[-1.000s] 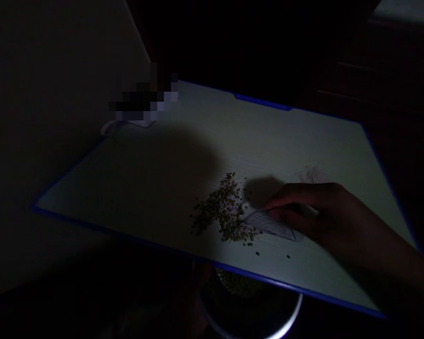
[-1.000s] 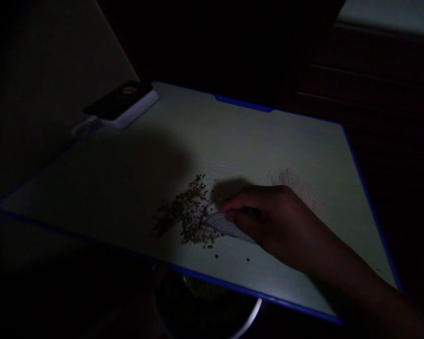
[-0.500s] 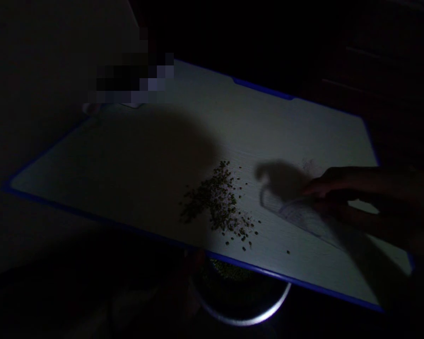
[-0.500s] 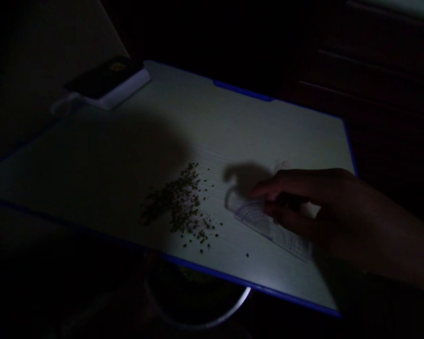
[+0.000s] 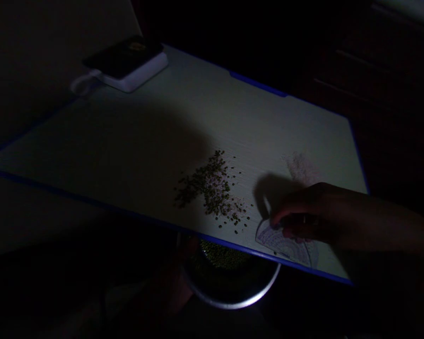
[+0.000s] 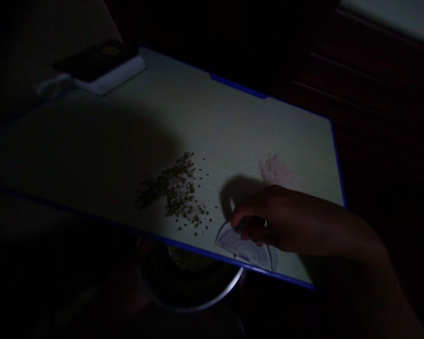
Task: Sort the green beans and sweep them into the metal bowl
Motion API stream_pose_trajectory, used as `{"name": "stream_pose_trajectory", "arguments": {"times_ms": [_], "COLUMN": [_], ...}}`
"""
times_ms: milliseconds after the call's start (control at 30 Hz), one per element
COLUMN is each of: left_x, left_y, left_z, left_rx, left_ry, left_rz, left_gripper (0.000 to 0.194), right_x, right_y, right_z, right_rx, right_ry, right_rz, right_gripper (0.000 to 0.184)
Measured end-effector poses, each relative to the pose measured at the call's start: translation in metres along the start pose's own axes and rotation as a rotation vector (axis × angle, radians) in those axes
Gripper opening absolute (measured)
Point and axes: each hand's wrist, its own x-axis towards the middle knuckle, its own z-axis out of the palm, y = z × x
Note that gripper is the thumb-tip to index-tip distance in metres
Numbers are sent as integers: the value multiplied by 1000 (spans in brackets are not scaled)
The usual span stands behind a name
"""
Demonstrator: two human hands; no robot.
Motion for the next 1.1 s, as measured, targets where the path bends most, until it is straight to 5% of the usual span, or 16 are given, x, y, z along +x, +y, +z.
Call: {"name": "stream_pose_trajectory", "arguments": {"times_ms": [167, 267, 533, 867, 1100], "left_x": [-1, -3, 2, 8, 7], "left_y": [-4, -4, -2, -9, -4], "left_z": [4, 13, 5, -3, 6], "left_rx": [-12, 4, -56, -79, -41], "left_ry": [186, 147, -32, -121, -59], "left_rz": [-38, -27, -18, -23, 49], "left_gripper": [31, 36, 12, 26, 10], "right_x": [5, 2, -8, 1, -21], "right_y": [-9, -12, -31, -33, -18], "right_z": [5, 2, 11, 32, 18], "right_rx": [27, 57, 20, 188, 6], "right_ry": [-32, 11, 248, 136, 190], "right_rz": [-50, -58, 70, 61, 133], "right_gripper": [26, 23, 20, 22, 19]}}
